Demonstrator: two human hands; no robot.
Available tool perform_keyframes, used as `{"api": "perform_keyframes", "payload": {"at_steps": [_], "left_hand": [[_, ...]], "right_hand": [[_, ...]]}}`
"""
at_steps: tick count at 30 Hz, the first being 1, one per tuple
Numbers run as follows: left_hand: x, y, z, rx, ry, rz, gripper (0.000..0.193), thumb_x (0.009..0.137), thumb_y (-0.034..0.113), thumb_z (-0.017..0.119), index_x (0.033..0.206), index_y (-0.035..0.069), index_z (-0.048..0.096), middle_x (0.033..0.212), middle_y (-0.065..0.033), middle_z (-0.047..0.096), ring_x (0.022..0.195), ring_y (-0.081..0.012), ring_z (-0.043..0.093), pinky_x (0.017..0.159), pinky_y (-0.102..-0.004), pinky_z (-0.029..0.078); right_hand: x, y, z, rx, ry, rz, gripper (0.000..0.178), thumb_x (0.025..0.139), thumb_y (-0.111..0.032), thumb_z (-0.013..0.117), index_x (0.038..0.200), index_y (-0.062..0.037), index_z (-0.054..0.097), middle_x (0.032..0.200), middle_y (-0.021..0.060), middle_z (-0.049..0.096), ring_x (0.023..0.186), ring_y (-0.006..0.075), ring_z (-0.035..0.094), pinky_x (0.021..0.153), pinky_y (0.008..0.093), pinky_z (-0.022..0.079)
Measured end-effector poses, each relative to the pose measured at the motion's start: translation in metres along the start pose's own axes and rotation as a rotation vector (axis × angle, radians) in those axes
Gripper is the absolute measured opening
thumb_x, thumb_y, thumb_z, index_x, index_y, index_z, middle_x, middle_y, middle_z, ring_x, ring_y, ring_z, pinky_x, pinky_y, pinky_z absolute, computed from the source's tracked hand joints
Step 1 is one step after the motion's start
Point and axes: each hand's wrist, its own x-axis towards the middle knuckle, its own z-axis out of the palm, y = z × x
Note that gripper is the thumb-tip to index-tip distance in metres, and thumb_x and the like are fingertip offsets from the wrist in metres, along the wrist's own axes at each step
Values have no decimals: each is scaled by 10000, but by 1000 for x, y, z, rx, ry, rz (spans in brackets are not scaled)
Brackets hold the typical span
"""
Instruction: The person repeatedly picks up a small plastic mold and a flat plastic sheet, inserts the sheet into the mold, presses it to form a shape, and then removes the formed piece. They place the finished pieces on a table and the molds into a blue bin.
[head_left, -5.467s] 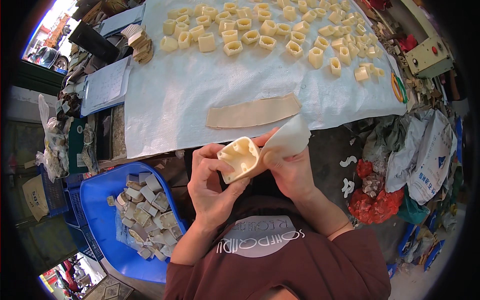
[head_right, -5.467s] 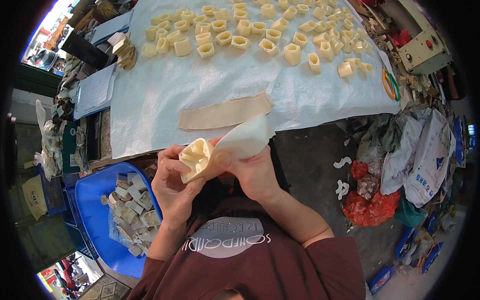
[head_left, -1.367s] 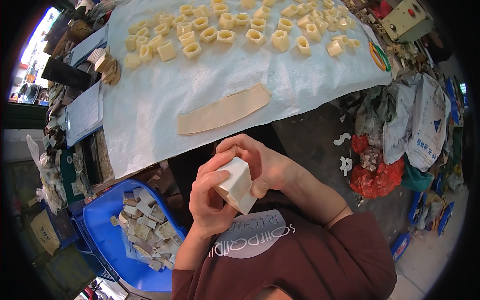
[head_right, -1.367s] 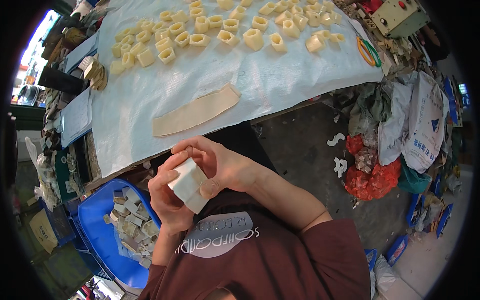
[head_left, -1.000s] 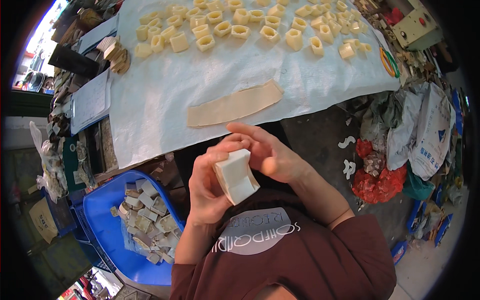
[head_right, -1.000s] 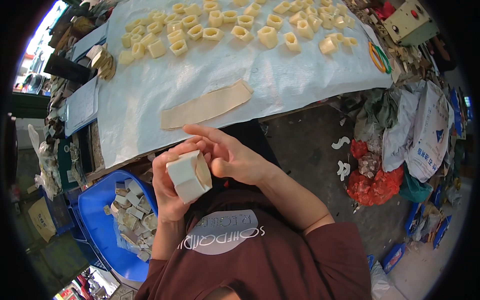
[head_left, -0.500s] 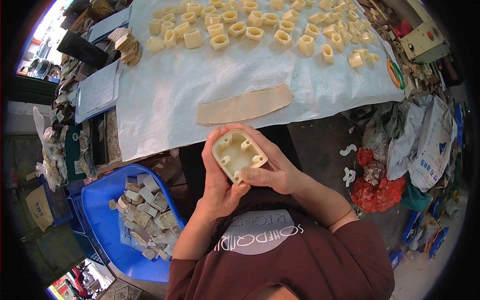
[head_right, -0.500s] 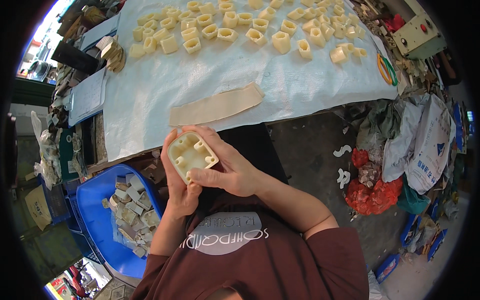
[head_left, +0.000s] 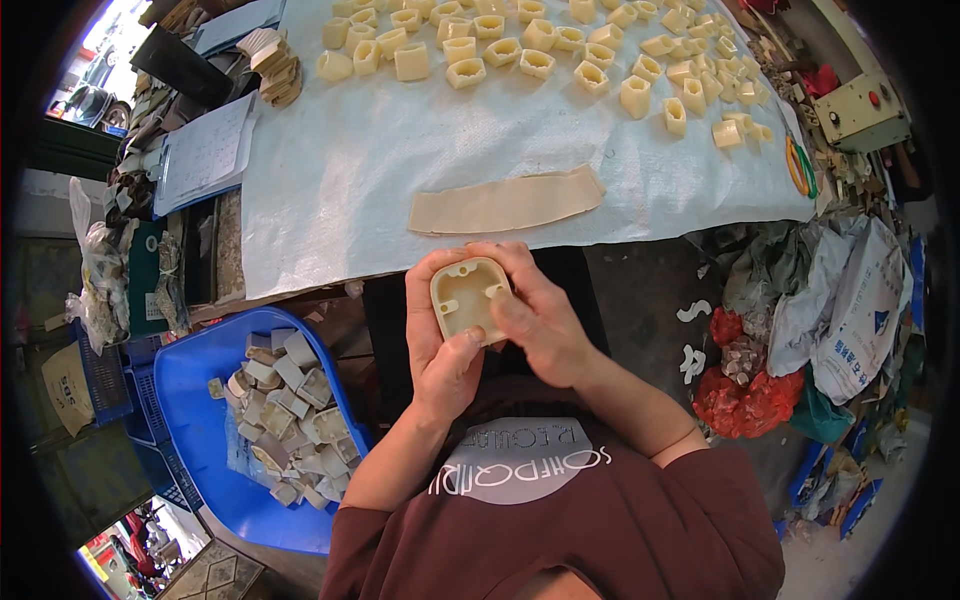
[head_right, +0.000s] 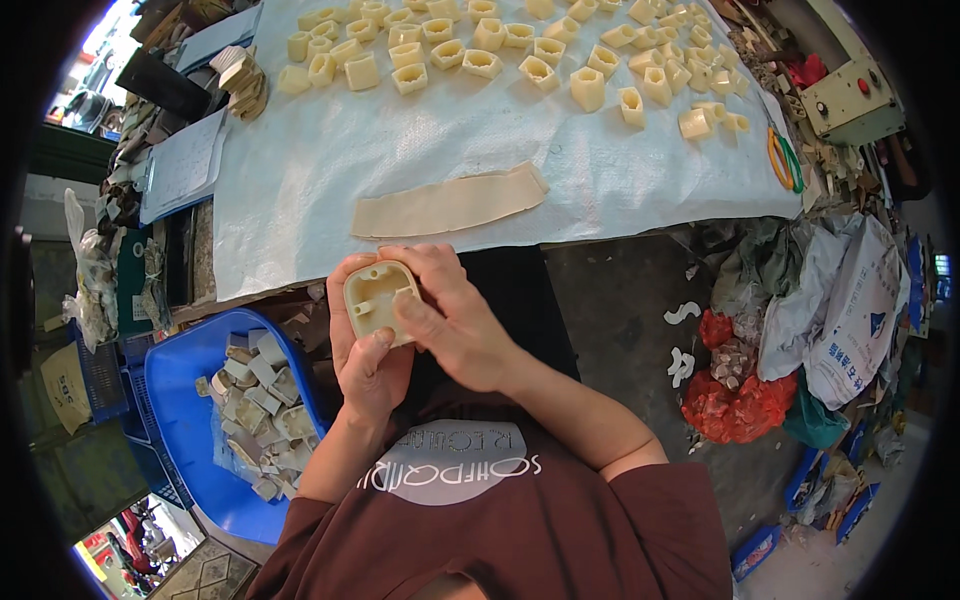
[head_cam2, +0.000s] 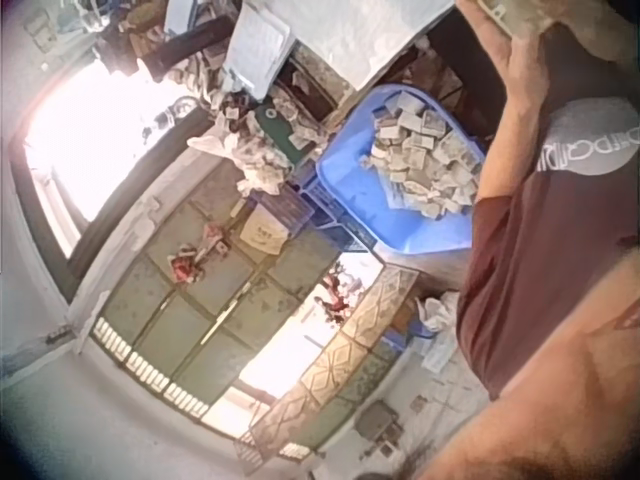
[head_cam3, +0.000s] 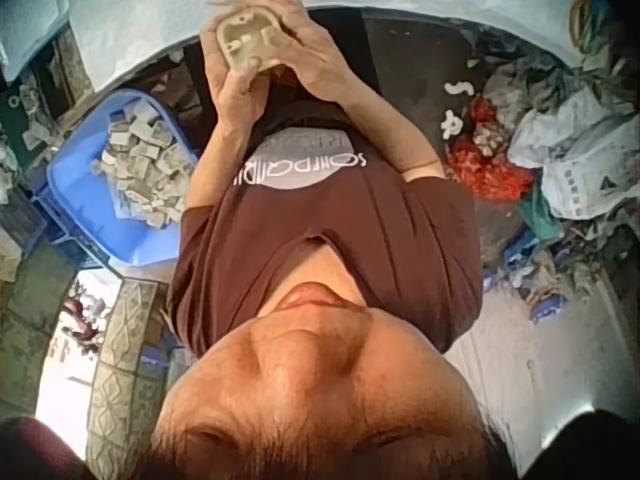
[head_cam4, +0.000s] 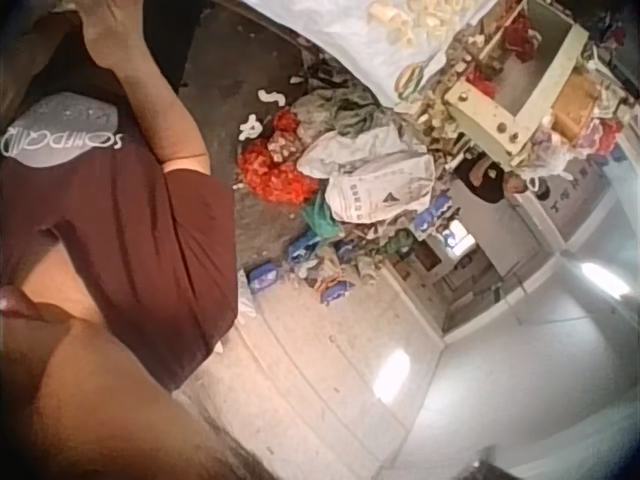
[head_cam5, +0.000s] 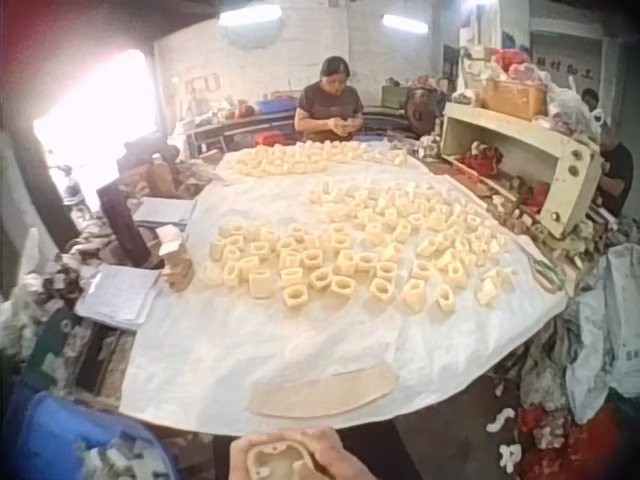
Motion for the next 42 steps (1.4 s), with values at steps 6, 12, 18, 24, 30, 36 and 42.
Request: {"api": "perform_keyframes", "payload": {"at_steps": [6,12,18,24,30,36,42], "left_hand": [[5,1,-22,-189,-190,-100,633,813,366,536,1305,60,281,1172,-122,439,1051,-247,489,892,-364,437],[1,0,-14,-243,-27,-171,515,858,359,470,1269,81,335,1131,-109,460,987,-230,525,786,-340,496],[0,-1,-9,-11,9,-117,510,856,298,475,1290,75,329,1108,-76,435,989,-172,501,775,-319,487],[7,7,-19,-274,-16,-295,424,916,324,386,1234,46,411,1065,-95,510,913,-166,550,717,-304,509],[5,6,-15,-152,-5,-285,434,823,269,556,1173,42,438,1009,-95,526,859,-177,575,667,-306,524],[4,2,-18,-126,-121,-243,628,809,357,595,1287,67,308,1071,-105,497,917,-181,575,739,-304,516],[4,1,-3,-183,45,-230,562,885,388,513,1297,47,341,1126,-106,483,1010,-167,516,818,-294,470]], "right_hand": [[6,0,-16,-375,-93,-230,766,683,-366,741,1277,-19,405,1181,104,460,1128,263,383,963,384,271],[2,2,-4,-493,-28,-256,803,639,-364,765,1269,-24,402,1174,115,459,1113,293,385,951,407,262],[0,2,-5,-549,-40,-252,802,627,-345,774,1262,-23,405,1162,112,471,1094,305,391,937,419,266],[2,10,-10,-426,-180,-346,844,594,-399,779,1260,-31,416,1183,121,468,1133,329,374,944,436,304],[1,11,-13,-428,-209,-346,745,704,-483,677,1249,-32,442,1184,112,462,1139,307,365,952,428,290],[11,3,-16,91,-102,59,283,874,-254,554,1035,-23,579,1059,89,537,934,174,516,819,300,413],[16,13,-13,293,-150,93,158,913,-175,503,906,-48,596,913,31,580,850,94,532,716,248,433]]}}
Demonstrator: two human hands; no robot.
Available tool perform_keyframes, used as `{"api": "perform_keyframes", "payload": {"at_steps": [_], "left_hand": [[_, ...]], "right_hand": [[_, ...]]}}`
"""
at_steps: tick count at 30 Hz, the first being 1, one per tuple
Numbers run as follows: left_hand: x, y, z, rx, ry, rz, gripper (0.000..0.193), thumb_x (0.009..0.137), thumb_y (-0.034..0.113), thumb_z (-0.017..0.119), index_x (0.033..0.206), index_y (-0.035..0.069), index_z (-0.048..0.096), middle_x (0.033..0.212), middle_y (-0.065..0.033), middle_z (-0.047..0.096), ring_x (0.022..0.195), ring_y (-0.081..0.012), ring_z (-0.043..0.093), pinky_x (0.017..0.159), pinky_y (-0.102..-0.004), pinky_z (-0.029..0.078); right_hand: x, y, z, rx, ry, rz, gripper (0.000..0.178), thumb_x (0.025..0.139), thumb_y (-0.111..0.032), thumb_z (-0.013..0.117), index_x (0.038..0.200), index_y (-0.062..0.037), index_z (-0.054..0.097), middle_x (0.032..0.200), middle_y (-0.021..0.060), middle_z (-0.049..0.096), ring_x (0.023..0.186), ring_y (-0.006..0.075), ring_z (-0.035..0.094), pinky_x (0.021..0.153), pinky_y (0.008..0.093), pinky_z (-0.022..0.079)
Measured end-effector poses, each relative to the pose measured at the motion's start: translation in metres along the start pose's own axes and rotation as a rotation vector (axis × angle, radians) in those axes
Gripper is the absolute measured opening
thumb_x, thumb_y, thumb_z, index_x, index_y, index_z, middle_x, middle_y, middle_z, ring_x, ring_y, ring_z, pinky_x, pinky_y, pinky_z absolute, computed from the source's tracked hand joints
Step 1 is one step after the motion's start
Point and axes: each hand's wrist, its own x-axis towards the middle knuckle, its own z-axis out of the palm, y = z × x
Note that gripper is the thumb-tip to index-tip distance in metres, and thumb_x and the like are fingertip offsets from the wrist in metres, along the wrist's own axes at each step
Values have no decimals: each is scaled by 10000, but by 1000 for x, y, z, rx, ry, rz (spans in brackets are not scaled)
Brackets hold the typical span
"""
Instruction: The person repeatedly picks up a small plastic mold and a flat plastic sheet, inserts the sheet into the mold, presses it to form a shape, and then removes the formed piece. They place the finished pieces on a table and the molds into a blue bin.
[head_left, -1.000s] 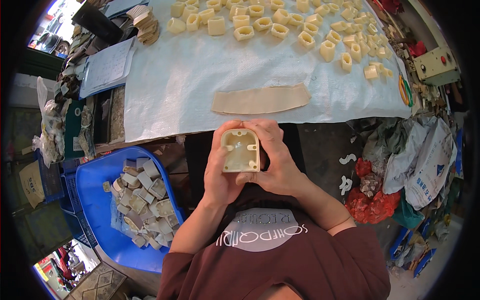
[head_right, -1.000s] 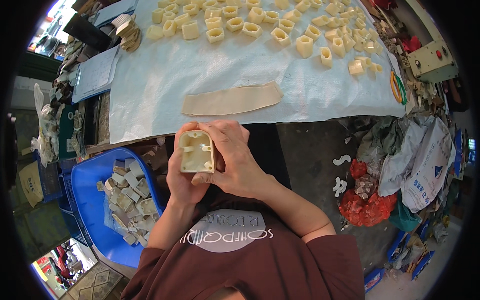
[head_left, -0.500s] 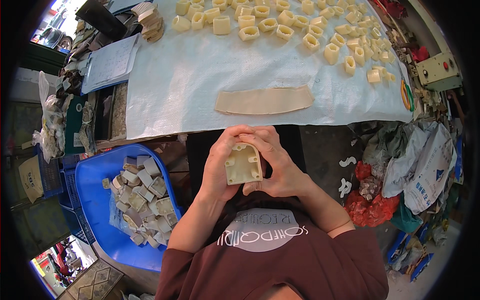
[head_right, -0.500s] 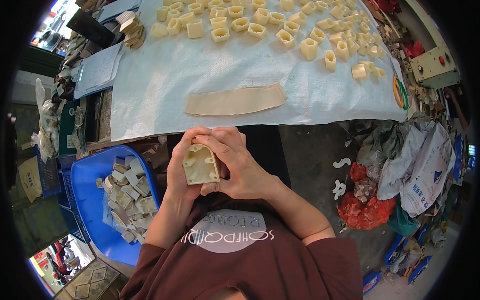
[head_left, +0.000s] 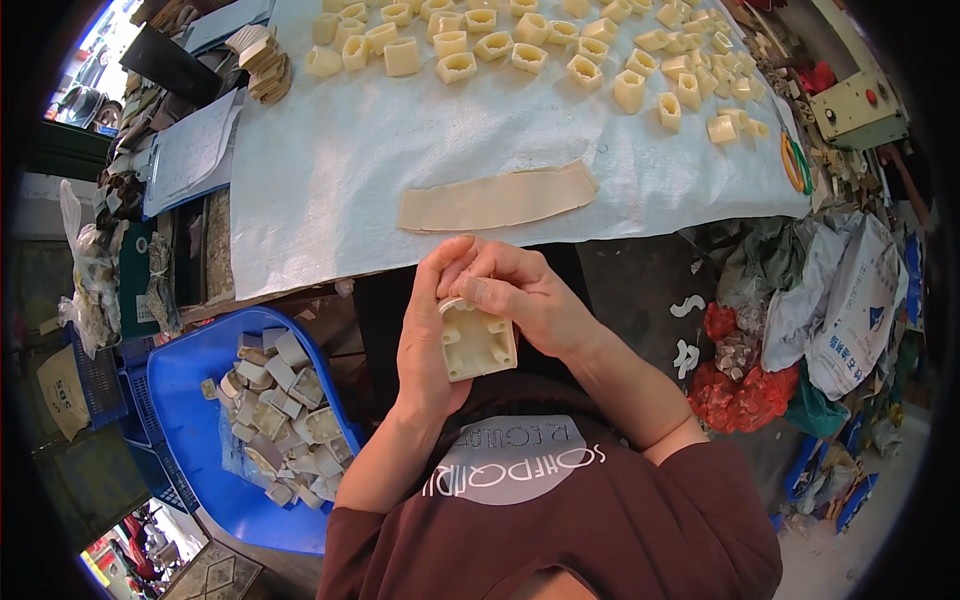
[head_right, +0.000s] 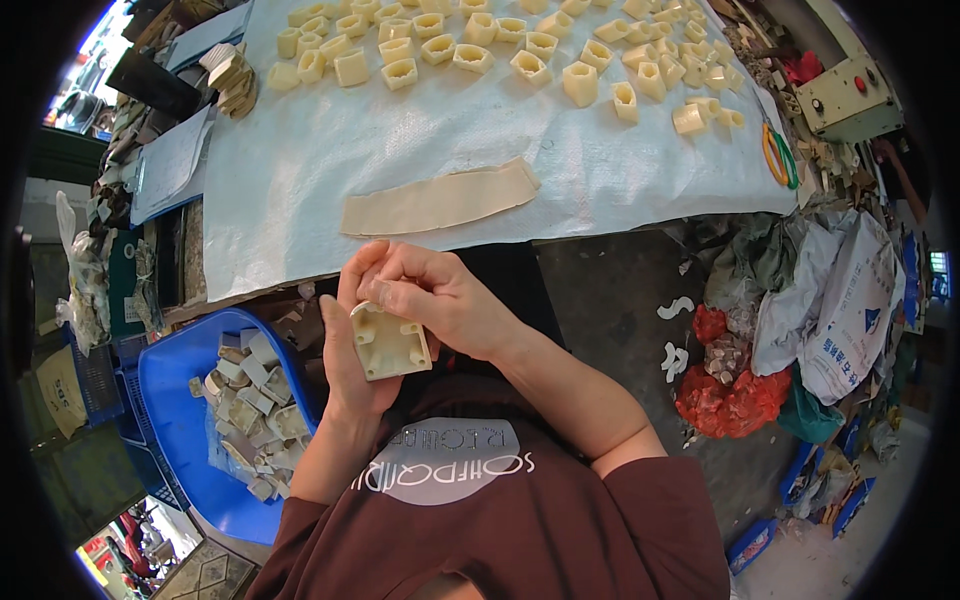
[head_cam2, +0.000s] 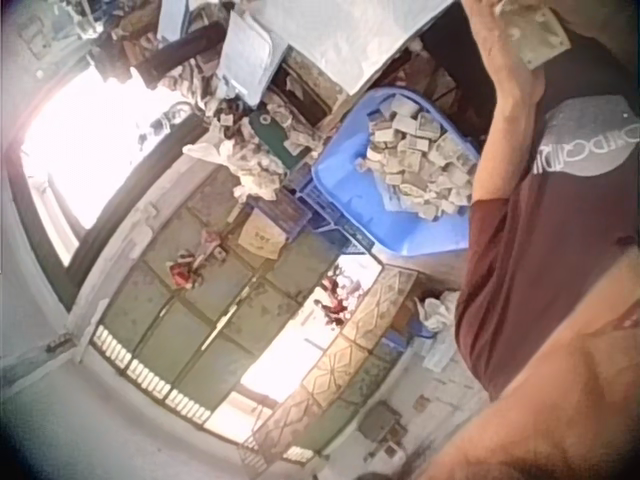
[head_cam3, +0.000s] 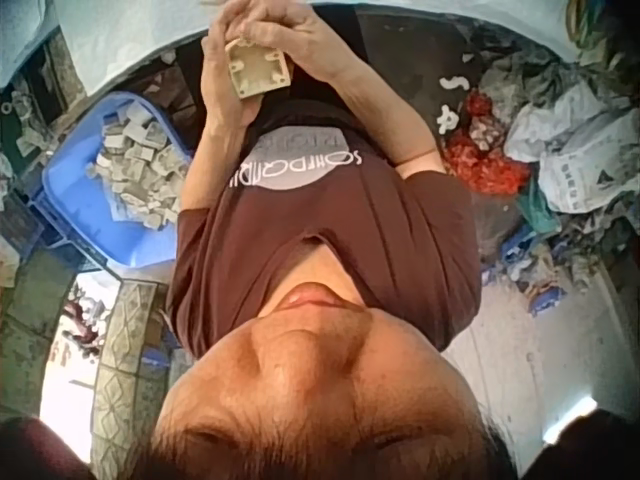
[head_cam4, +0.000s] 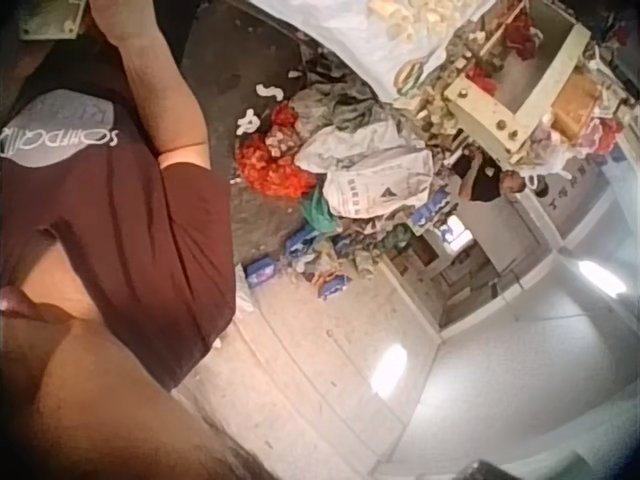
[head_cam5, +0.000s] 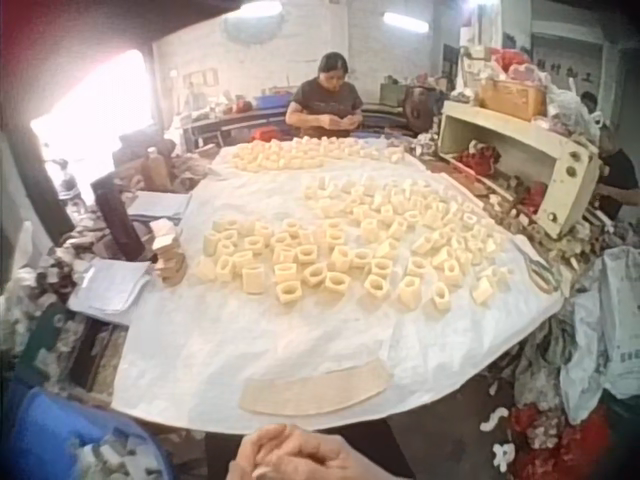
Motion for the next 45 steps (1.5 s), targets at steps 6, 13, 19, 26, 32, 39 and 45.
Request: {"api": "perform_keyframes", "payload": {"at_steps": [6,13,19,26,32,39,45], "left_hand": [[2,0,6,207,194,69,561,860,371,486,1322,85,347,1115,-125,505,979,-234,564,800,-380,495],[3,6,5,-93,185,-41,480,856,305,481,1291,127,380,1047,-85,538,916,-206,560,772,-372,495],[2,-9,8,-128,222,4,454,863,312,521,1261,148,375,1017,-54,527,923,-174,549,767,-348,491],[-2,5,-3,-46,26,12,568,930,543,266,1380,203,195,1186,-86,455,1092,-205,480,903,-381,431],[-14,5,-9,621,-3,357,608,933,296,429,1386,11,139,1214,-142,337,1092,-215,389,952,-322,322],[-5,0,-2,479,-102,402,640,910,346,406,1391,33,122,1143,-82,380,997,-130,417,818,-255,392],[-7,0,-2,102,-101,187,491,832,123,424,1298,110,269,1074,-32,400,921,-78,429,741,-214,410]], "right_hand": [[-7,11,8,-467,53,-243,320,955,-252,391,1156,-25,492,1180,129,468,1143,232,399,939,335,303],[-16,13,20,-129,80,-212,478,951,-302,353,1310,13,343,1342,172,321,1259,283,306,1026,364,227],[-17,10,20,-577,267,-284,354,890,-146,382,1197,5,473,1170,175,467,1082,283,472,934,351,366],[-11,-28,21,-1098,53,-429,796,635,-243,772,1287,-18,376,1286,156,381,1169,355,366,950,439,310],[-3,-33,14,-1312,37,-318,774,638,-167,770,1283,-1,376,1242,182,438,1120,299,454,918,407,370],[-15,-8,18,-443,220,-175,690,884,-401,531,1321,79,296,1229,143,447,1044,180,492,882,293,405],[-11,-10,35,-526,265,-226,537,891,-308,457,1259,71,364,1196,151,450,1110,219,441,942,336,347]]}}
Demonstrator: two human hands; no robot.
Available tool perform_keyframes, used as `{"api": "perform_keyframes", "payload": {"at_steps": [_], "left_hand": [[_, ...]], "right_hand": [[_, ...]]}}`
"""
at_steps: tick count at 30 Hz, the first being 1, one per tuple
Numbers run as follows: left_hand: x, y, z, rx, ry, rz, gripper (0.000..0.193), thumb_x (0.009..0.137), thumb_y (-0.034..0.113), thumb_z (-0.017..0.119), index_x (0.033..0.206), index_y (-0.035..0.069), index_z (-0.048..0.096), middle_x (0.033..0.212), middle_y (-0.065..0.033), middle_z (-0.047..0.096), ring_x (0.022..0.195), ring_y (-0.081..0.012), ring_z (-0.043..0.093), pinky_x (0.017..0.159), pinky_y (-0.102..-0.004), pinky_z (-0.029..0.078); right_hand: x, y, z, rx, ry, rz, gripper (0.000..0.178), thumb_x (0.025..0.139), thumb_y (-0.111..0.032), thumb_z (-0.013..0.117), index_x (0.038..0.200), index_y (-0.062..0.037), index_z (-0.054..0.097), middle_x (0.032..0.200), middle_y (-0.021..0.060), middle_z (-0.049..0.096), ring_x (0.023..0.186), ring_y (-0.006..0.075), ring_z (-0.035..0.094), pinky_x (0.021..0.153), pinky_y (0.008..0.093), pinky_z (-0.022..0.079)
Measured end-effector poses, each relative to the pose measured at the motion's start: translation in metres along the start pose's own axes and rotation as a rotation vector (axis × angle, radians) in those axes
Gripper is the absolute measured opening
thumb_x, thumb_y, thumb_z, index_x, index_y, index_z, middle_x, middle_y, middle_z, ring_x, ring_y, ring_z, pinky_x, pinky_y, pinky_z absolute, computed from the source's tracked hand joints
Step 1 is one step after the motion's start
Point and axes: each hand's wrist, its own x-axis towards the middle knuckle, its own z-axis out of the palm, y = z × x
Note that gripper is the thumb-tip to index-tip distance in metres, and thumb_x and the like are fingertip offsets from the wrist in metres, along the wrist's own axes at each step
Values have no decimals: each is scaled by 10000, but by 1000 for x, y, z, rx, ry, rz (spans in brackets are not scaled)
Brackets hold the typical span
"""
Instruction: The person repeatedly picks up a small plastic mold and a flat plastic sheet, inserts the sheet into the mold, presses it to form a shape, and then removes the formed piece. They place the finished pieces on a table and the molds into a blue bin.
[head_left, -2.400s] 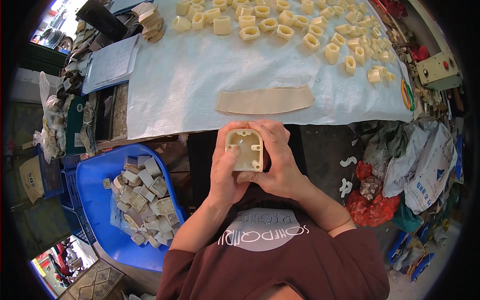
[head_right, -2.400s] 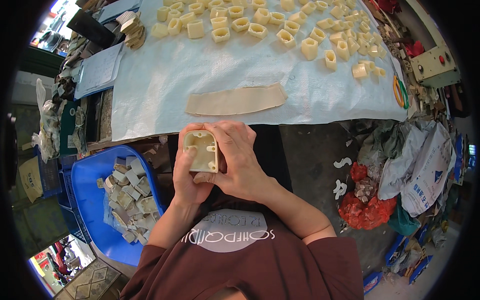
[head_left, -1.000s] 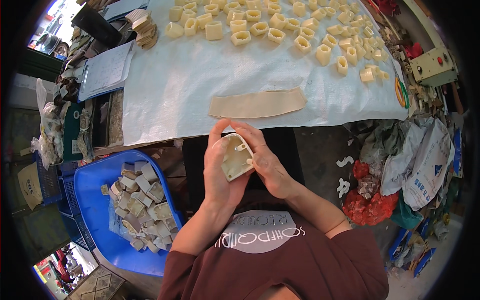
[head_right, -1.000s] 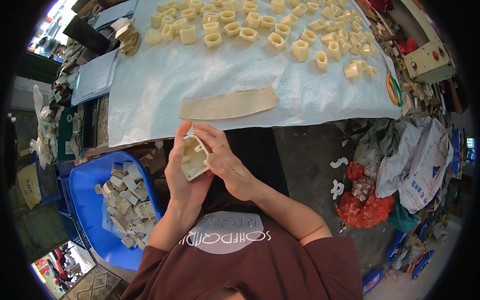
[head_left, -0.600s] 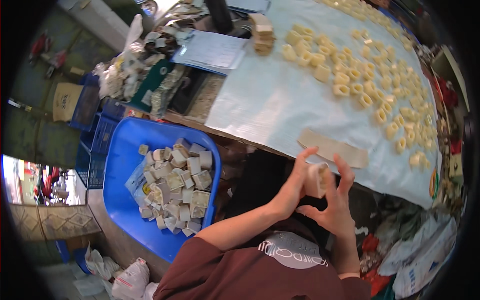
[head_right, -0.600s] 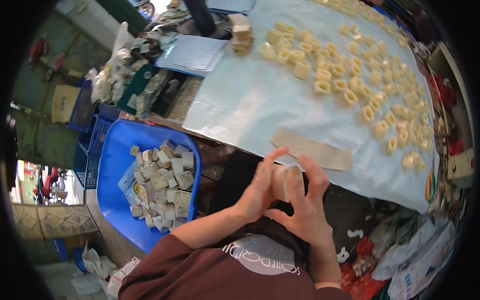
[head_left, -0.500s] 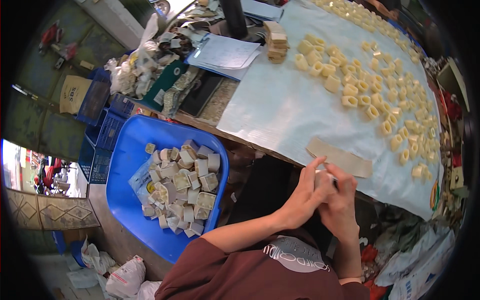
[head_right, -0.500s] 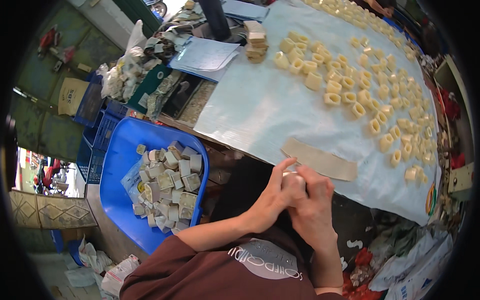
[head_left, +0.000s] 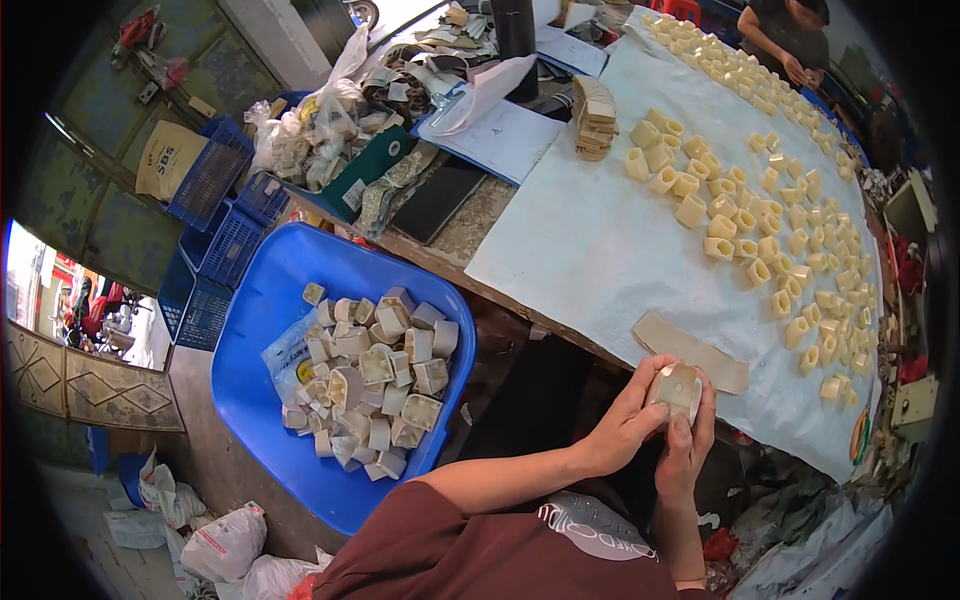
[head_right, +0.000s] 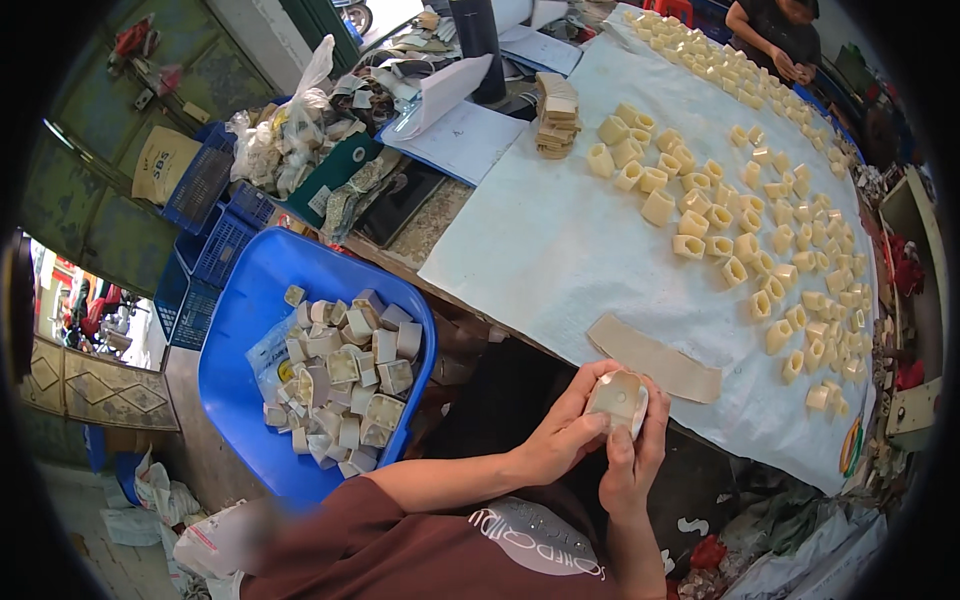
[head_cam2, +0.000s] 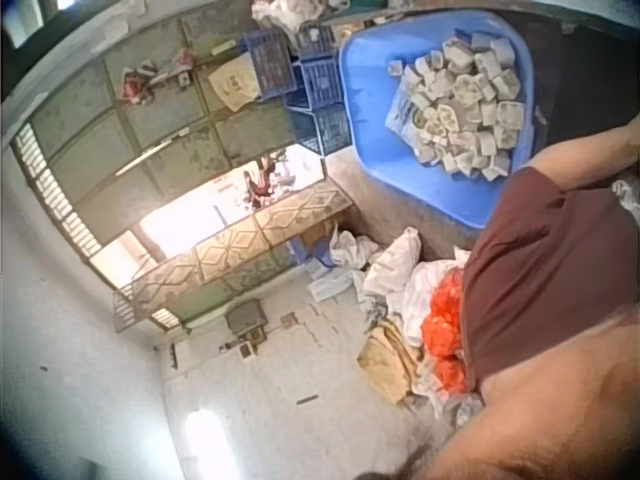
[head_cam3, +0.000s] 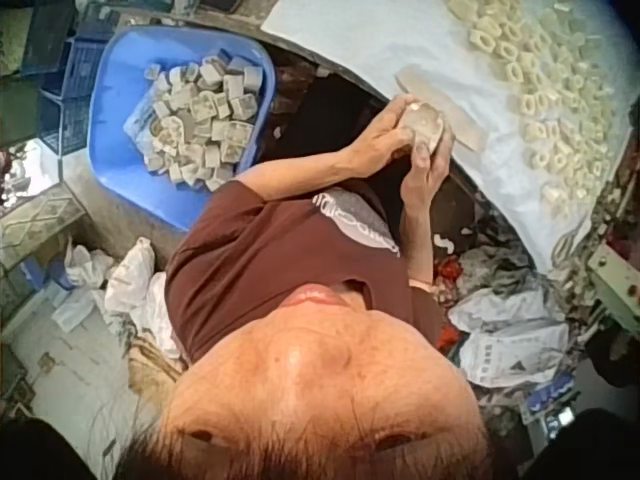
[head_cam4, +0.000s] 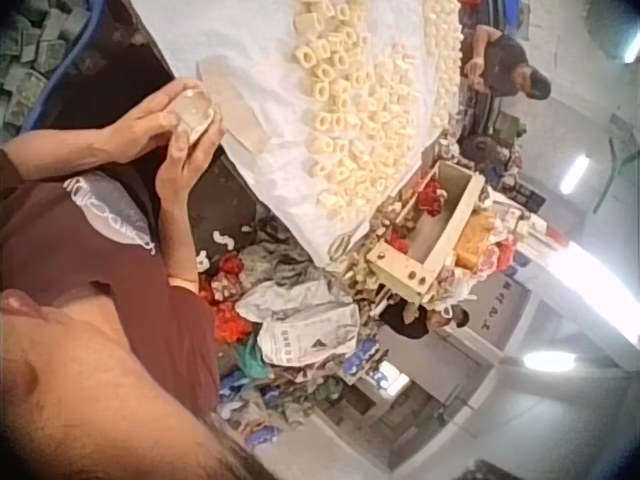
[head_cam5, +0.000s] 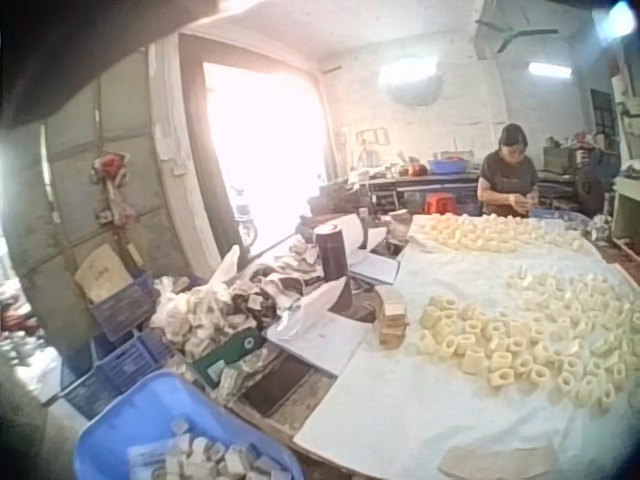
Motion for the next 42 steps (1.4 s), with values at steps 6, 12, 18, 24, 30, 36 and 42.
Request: {"api": "perform_keyframes", "payload": {"at_steps": [6,12,18,24,30,36,42], "left_hand": [[7,-5,-8,-113,33,-7,446,877,192,532,1268,148,323,1164,-47,429,1048,-164,483,858,-325,443],[5,3,3,26,131,142,373,914,307,433,1211,93,367,1083,-76,478,1006,-173,500,788,-348,472],[7,14,1,-19,3,-59,511,838,223,574,1245,87,298,1081,-87,464,997,-171,501,812,-325,453],[8,20,-15,312,-266,-213,629,776,197,602,1292,36,280,1066,-67,451,974,-123,491,749,-224,432],[10,36,-1,275,-271,-282,545,778,228,590,1229,3,383,1048,-47,466,942,-90,488,753,-226,428],[13,15,-6,141,26,-125,279,867,194,519,1099,47,469,990,-44,508,858,-91,521,687,-224,453],[9,10,-7,245,120,33,240,848,150,523,1059,44,480,971,-51,504,871,-111,508,755,-259,445]], "right_hand": [[7,17,-1,284,-82,18,638,859,-425,497,1292,24,363,1267,126,424,1177,219,419,1000,355,328],[11,0,0,-45,-103,-98,398,892,-153,388,1244,31,417,1225,166,436,1140,273,436,963,355,342],[13,15,-14,-28,-129,-96,389,920,-246,373,1206,1,466,1221,171,433,1132,297,431,953,355,351],[42,7,-32,439,-390,11,270,944,-260,443,981,-36,591,1154,115,486,1047,197,475,893,322,381],[46,6,-39,125,-555,-157,94,839,-100,570,916,-46,578,1158,108,527,959,203,506,865,338,391],[21,11,-17,376,-323,18,333,919,-273,482,1177,-65,511,1244,136,443,1117,243,427,983,369,299],[19,9,-7,62,-277,-155,410,914,-225,441,1274,-31,416,1237,159,419,1145,279,410,974,375,326]]}}
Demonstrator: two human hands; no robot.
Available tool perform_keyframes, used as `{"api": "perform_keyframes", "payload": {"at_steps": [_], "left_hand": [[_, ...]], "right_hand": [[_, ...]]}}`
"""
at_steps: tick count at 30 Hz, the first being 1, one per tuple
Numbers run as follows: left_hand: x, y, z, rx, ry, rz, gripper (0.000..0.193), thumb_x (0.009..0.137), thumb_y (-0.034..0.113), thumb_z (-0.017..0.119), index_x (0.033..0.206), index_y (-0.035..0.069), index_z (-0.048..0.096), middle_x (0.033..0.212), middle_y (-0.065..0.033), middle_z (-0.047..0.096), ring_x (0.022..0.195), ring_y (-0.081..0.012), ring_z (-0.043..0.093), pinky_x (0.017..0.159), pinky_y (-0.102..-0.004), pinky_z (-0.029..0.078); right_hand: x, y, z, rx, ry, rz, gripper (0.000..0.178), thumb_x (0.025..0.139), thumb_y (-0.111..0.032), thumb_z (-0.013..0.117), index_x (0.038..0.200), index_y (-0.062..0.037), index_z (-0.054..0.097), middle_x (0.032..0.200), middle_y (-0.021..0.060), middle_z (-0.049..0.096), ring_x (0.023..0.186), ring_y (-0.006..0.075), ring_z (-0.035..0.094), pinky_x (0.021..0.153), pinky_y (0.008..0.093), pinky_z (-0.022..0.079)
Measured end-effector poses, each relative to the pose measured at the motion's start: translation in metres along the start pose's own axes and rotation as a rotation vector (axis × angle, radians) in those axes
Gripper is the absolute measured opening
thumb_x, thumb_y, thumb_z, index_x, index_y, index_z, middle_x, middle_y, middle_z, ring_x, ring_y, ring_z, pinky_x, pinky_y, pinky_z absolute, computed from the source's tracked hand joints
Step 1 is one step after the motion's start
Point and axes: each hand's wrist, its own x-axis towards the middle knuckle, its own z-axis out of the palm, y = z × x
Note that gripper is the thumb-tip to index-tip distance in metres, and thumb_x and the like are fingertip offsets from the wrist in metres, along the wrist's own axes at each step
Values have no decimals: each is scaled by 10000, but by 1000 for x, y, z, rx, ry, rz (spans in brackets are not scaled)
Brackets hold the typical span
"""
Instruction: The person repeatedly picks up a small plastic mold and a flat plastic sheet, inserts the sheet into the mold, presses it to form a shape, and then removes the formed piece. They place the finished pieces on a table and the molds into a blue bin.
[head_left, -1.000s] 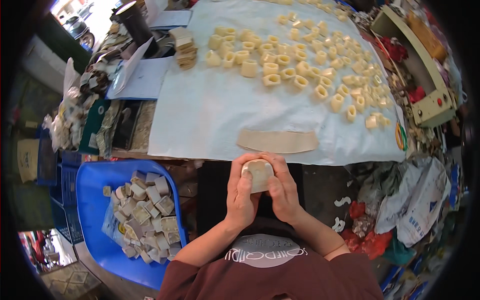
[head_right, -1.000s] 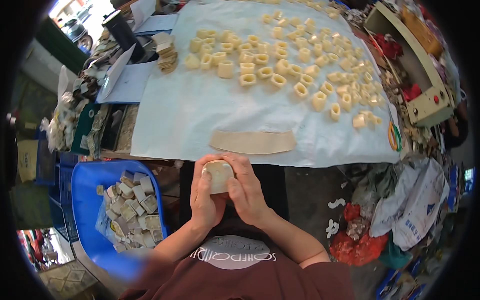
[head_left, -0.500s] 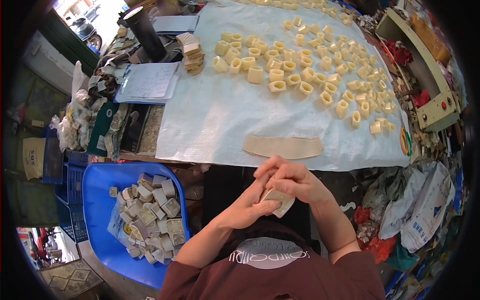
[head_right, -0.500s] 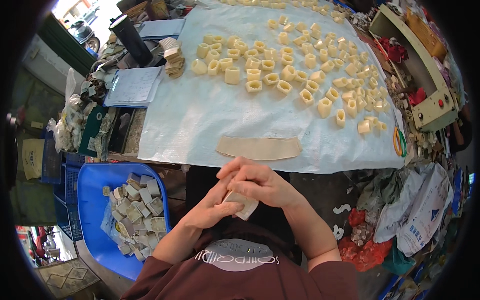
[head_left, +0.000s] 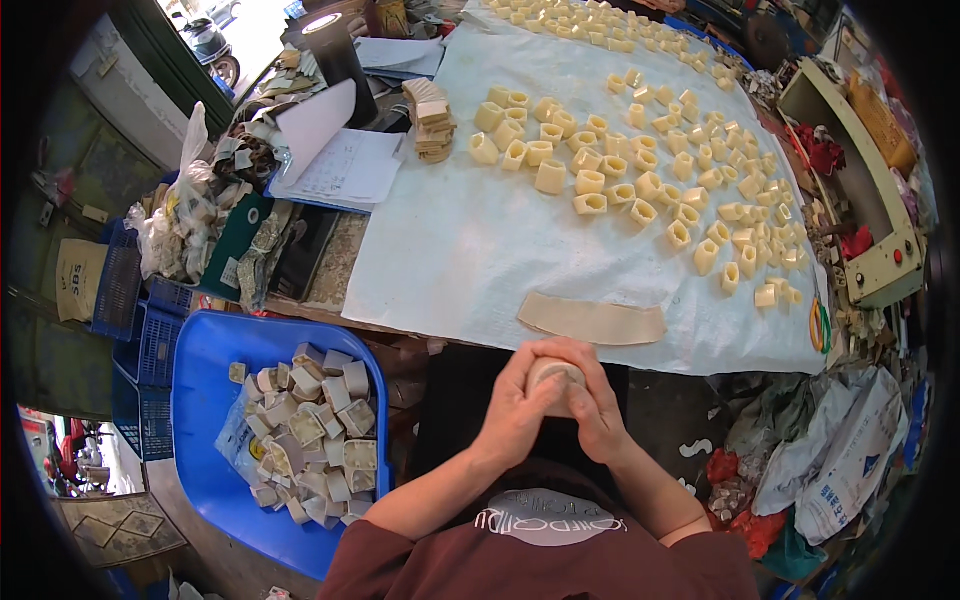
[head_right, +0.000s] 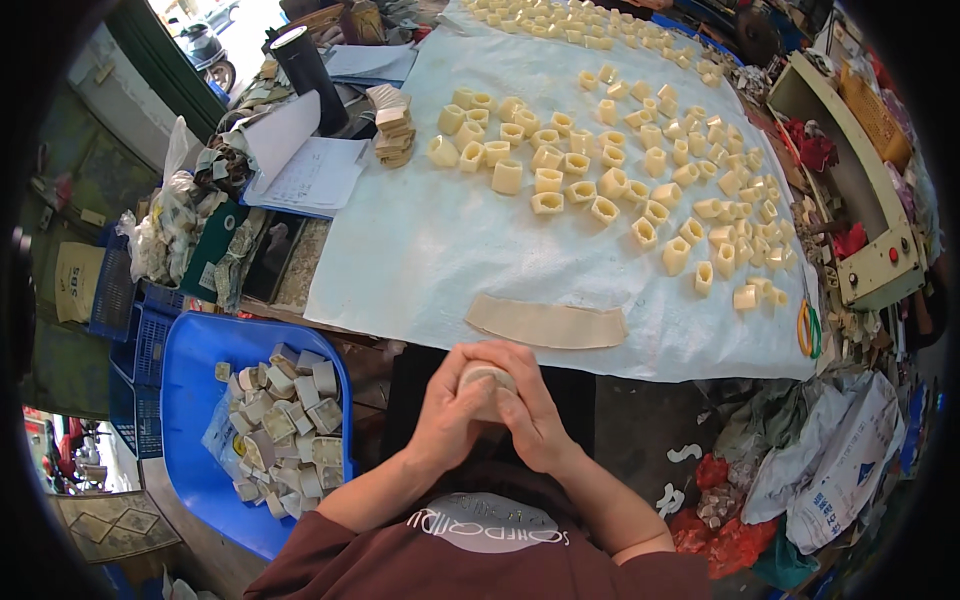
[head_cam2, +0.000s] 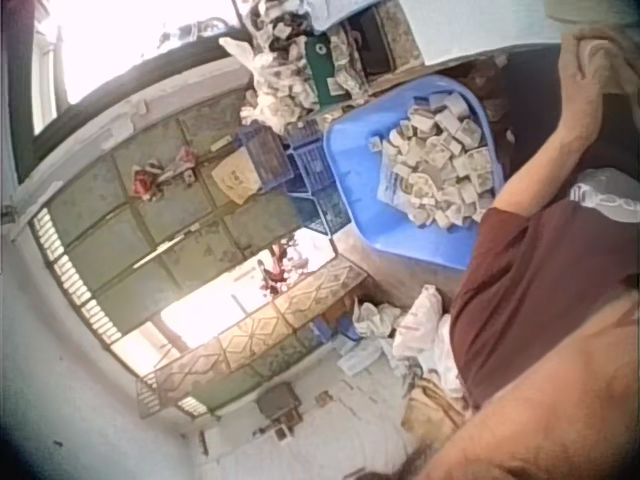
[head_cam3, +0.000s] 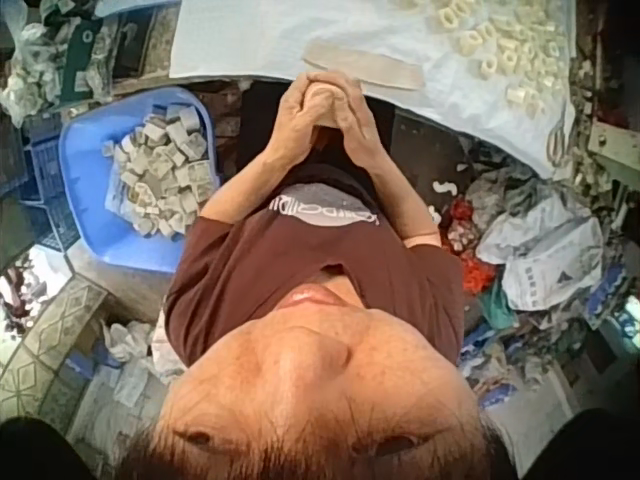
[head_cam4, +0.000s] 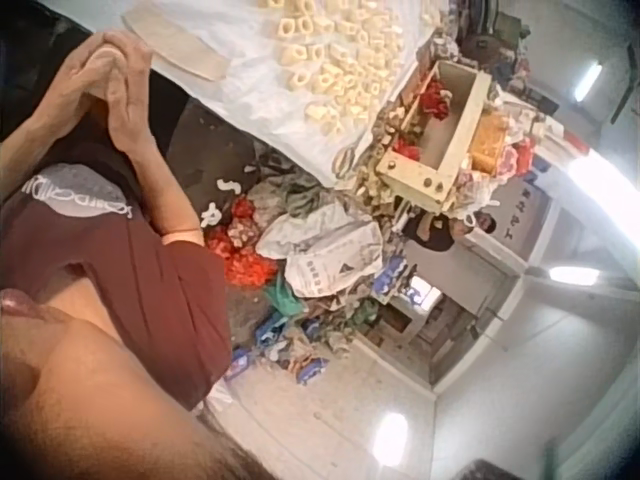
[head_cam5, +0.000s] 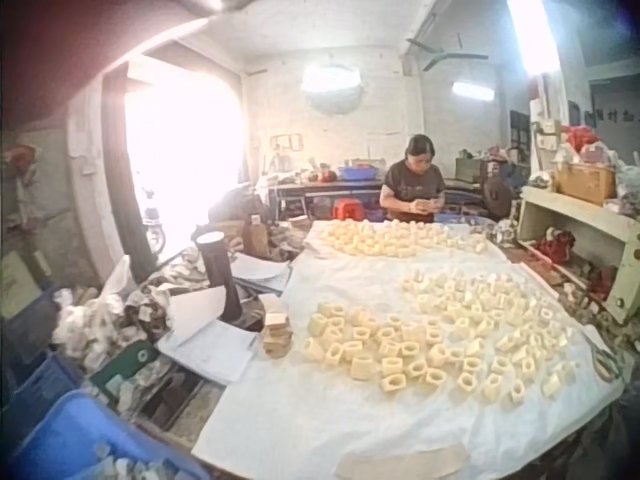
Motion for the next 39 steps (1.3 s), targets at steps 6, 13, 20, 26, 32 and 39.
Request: {"api": "perform_keyframes", "payload": {"at_steps": [6,13,20,26,32,39], "left_hand": [[-22,36,-68,698,398,204,328,802,116,575,1102,30,472,1000,-91,511,907,-168,503,794,-291,425],[-134,53,-218,1616,1102,195,385,824,122,568,1178,-4,481,1126,-176,492,1063,-319,455,916,-403,349],[-191,57,-249,2153,1437,-433,429,819,193,573,1202,19,487,1172,-197,478,1058,-370,449,888,-409,371],[-67,53,-151,1338,559,262,326,831,63,526,1151,3,538,1047,-137,591,969,-220,554,843,-328,423],[3,-10,23,101,-187,-54,579,941,420,355,1329,-9,337,1254,-168,464,1194,-236,428,945,-336,354],[26,-7,56,-177,-14,-163,482,969,278,272,1321,-51,260,1292,-199,413,1202,-286,407,1022,-400,323]], "right_hand": [[18,15,-42,-683,-10,-18,539,777,-229,671,1233,-38,456,1245,158,450,1121,329,441,953,411,337],[17,29,-72,-1128,-166,-85,433,732,-111,661,1142,-81,526,1192,110,503,1114,277,465,939,409,326],[22,32,-83,-989,83,-42,269,775,-36,579,1040,-69,547,852,95,621,854,277,593,676,387,445],[30,-1,-79,-737,176,224,250,845,-144,530,1070,-52,474,761,177,598,641,387,580,537,467,448],[9,-26,-53,-1138,59,65,268,718,-153,563,975,-81,541,723,60,591,576,218,603,496,329,467],[-24,-34,-46,-1286,144,-50,296,735,-197,560,1002,-70,562,1052,170,533,679,181,593,566,275,473]]}}
